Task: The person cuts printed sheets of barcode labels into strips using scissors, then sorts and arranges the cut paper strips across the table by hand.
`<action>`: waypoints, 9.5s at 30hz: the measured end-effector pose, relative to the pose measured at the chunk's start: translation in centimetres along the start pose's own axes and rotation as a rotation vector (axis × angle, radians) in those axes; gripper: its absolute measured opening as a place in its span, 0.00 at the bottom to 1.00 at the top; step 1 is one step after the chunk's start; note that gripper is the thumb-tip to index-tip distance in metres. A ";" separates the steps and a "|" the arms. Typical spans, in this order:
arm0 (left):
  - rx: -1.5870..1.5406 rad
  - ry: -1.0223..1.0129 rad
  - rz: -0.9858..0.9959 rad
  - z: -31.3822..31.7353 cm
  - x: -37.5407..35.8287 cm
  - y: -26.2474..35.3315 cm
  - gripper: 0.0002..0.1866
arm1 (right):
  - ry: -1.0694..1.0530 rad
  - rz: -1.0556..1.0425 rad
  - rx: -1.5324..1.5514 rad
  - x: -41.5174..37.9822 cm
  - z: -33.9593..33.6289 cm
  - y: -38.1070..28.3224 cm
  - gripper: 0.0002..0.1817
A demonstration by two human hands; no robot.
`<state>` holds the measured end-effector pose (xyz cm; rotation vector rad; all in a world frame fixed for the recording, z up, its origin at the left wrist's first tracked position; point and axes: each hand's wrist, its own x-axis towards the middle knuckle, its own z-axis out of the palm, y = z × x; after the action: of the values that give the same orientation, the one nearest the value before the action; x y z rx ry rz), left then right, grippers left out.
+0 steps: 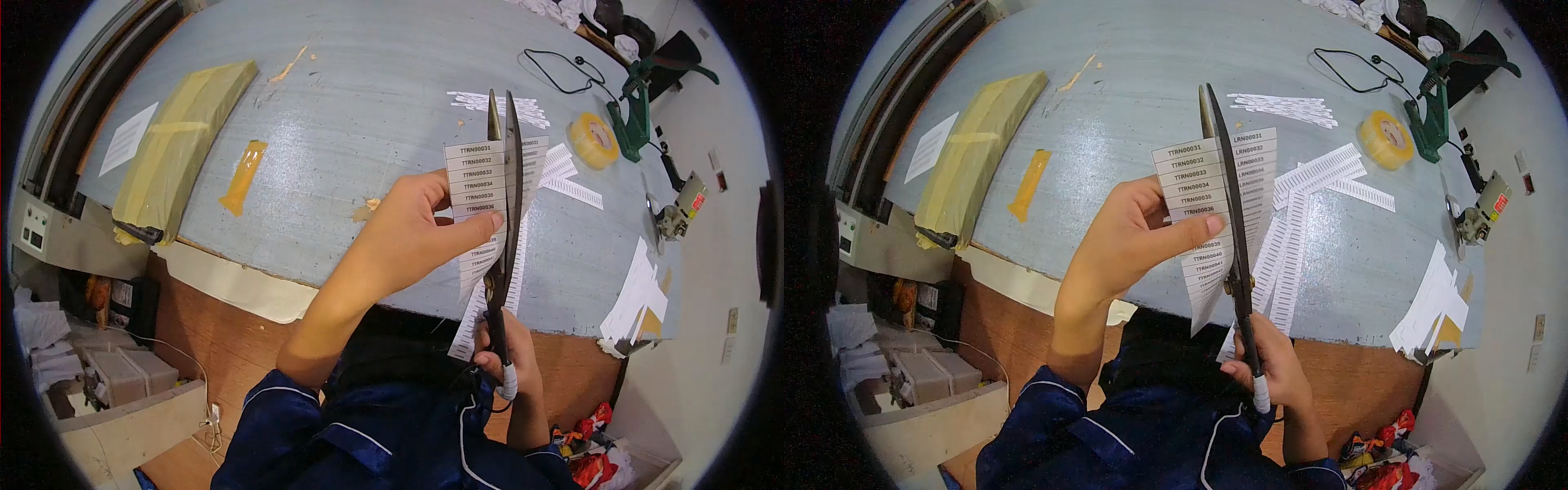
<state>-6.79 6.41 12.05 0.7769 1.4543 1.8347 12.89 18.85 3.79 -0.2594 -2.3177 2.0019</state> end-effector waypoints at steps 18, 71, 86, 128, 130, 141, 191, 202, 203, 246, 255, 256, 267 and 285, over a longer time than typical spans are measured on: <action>-0.054 0.164 -0.371 -8.2 9.8 -11.6 0.19 | -0.069 -0.032 1.122 0.7 -6.0 8.2 0.26; 1.586 0.086 0.143 -3.2 2.0 -15.6 0.34 | 0.680 -0.069 -0.883 11.7 -5.8 7.5 0.30; 1.325 0.056 0.289 -2.4 6.8 -18.5 0.30 | 0.430 -0.133 -0.956 5.8 -6.7 8.1 0.20; 0.199 0.260 -0.356 -9.0 9.6 -11.2 0.12 | 0.796 0.310 -0.429 5.5 -9.3 6.0 0.17; 0.182 0.271 -0.334 -9.6 9.4 -11.6 0.13 | 0.790 0.298 -0.374 5.1 -10.1 7.9 0.15; 0.925 0.567 0.147 -8.7 8.2 -12.3 0.27 | 0.751 0.060 0.174 5.4 -7.3 5.2 0.17; 0.484 0.584 0.055 -12.7 0.9 -12.9 0.27 | 0.339 0.301 0.122 4.0 -1.2 2.0 0.21; 1.621 0.368 -0.155 -4.0 -6.4 -14.2 0.26 | 0.449 0.142 0.047 3.8 -1.7 3.7 0.14; 1.620 0.374 -0.156 -4.8 -6.5 -14.4 0.26 | 0.444 0.139 0.045 3.7 -1.9 3.8 0.14; 0.996 0.168 0.231 -5.8 2.9 -15.3 0.24 | 0.079 -0.324 -0.920 7.7 2.7 3.1 0.27; 1.210 0.496 -0.201 -5.7 8.0 -14.1 0.28 | 0.106 -0.134 -1.072 9.1 -1.0 4.2 0.27; 1.180 0.501 -0.203 -6.0 7.9 -14.5 0.28 | 0.115 -0.121 -1.080 8.9 -1.2 4.1 0.27; 1.207 0.509 -0.211 -4.5 6.5 -14.0 0.34 | 0.845 0.136 -1.031 3.7 -6.4 7.5 0.25; 1.129 0.489 0.001 -3.2 4.2 -13.5 0.17 | 0.759 0.350 -0.390 5.2 -6.1 5.1 0.14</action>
<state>-10.00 10.04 -1.58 0.8160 2.8602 1.1004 9.15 26.41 -0.63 -1.2648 -2.1767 1.1751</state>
